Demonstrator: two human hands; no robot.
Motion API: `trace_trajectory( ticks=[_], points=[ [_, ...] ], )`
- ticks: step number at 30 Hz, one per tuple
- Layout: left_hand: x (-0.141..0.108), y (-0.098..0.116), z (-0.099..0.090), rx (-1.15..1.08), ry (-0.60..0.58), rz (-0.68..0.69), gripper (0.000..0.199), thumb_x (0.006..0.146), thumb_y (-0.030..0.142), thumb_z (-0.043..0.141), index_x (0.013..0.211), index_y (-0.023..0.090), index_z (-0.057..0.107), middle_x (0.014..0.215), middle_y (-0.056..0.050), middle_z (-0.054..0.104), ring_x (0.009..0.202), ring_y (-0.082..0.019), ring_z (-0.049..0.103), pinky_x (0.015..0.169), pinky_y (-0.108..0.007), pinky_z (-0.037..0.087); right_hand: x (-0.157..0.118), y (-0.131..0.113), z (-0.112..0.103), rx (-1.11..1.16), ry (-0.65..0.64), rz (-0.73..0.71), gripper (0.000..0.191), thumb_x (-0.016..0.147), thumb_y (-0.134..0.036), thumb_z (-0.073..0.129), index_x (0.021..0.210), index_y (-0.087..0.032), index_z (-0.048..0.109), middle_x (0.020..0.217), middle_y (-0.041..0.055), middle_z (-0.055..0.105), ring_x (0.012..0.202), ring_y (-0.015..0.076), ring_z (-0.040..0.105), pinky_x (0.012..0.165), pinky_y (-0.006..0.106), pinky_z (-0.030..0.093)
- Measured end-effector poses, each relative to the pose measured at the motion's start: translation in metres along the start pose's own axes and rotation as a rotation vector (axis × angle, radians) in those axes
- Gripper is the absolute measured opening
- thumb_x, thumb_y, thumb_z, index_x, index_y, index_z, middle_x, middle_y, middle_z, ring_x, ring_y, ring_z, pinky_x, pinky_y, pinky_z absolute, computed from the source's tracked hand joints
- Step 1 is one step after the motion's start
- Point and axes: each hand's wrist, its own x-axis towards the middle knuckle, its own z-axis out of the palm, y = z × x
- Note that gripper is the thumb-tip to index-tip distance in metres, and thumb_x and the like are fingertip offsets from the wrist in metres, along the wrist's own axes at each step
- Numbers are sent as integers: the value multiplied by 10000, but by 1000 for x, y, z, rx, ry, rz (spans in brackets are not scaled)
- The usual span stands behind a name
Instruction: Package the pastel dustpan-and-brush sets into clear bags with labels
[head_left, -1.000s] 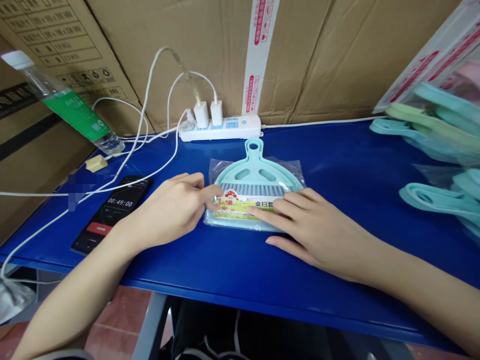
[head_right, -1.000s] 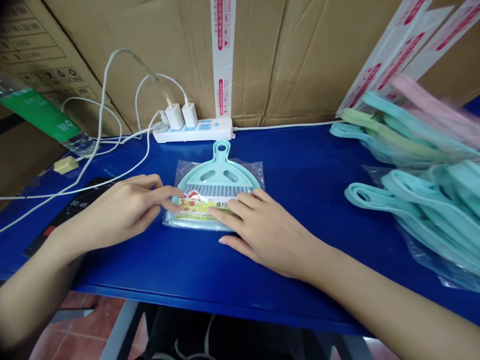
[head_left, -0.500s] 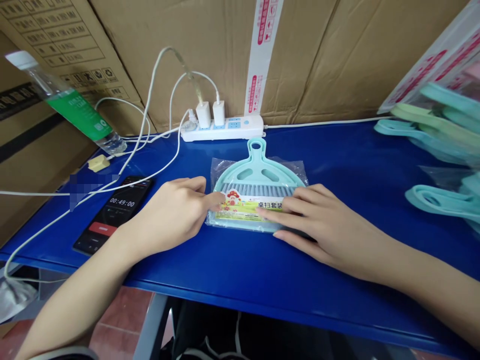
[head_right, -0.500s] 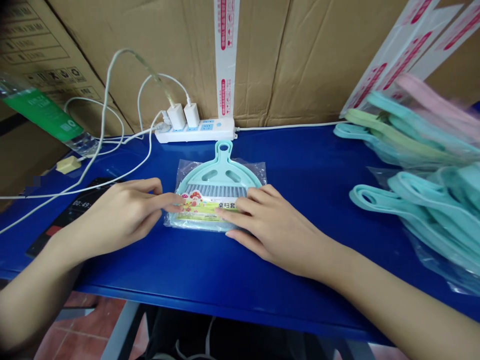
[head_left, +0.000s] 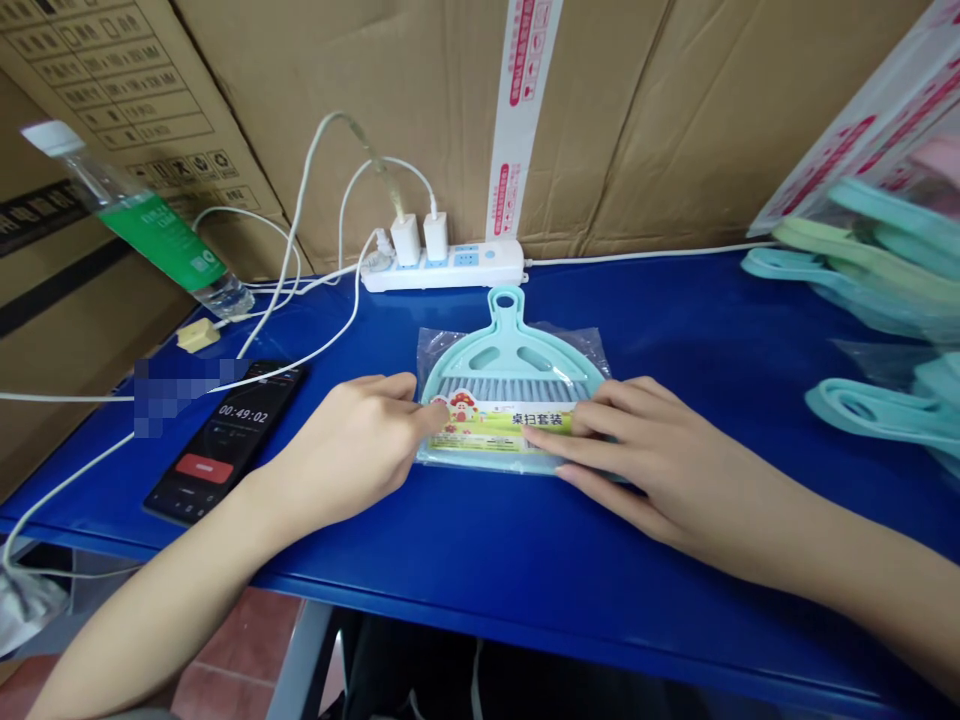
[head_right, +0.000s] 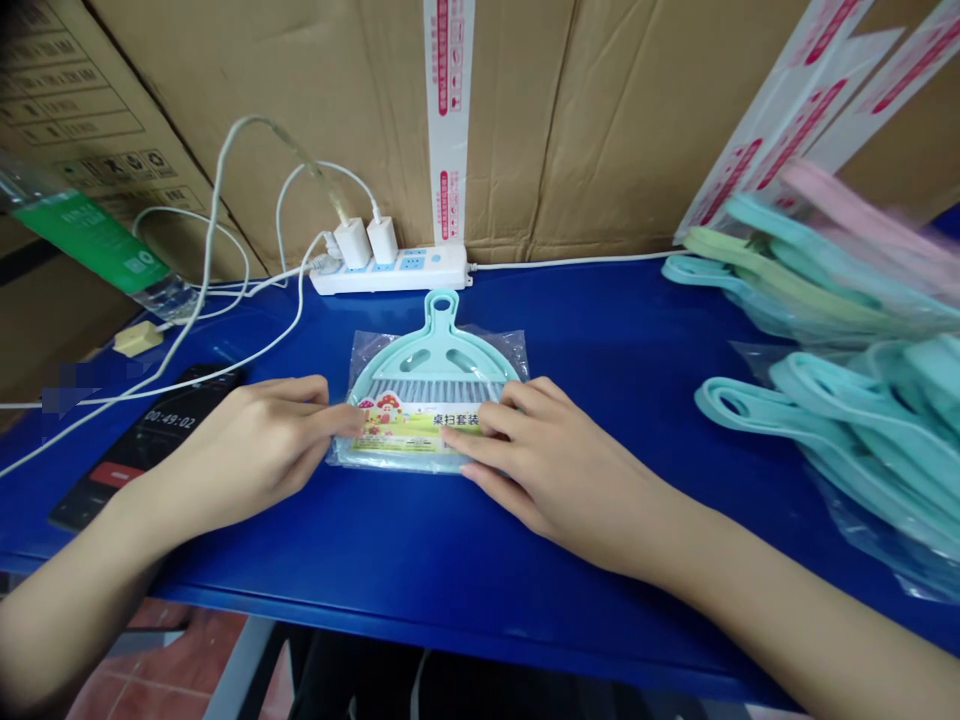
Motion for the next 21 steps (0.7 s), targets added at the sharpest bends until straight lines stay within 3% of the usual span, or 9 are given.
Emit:
trace_trajectory(
  ticks=[9, 16, 21],
  points=[
    [0, 5, 5, 126, 96, 181, 254, 887, 104, 434, 853, 154, 680, 620, -21, 611, 634, -186, 570, 541, -299, 455, 1, 3, -4, 21, -30, 5, 388, 1021, -273, 362, 1190, -206, 705, 844, 79, 689, 808, 208, 573, 741, 374, 431],
    [2, 8, 12, 36, 30, 198, 313, 968, 247, 421, 1181, 144, 625, 871, -55, 686, 773, -190, 627, 653, -318, 521, -2, 5, -5, 58, -51, 4, 372, 1020, -280, 374, 1174, -220, 707, 919, 75, 727, 848, 213, 583, 778, 398, 425],
    [4, 9, 18, 40, -16, 200, 339, 998, 298, 432, 1263, 165, 596, 869, -57, 644, 827, -191, 624, 692, -302, 529, -2, 5, -4, 71, -64, 8, 375, 1019, -274, 375, 1178, -196, 705, 938, 86, 732, 849, 218, 583, 764, 395, 431]
  ],
)
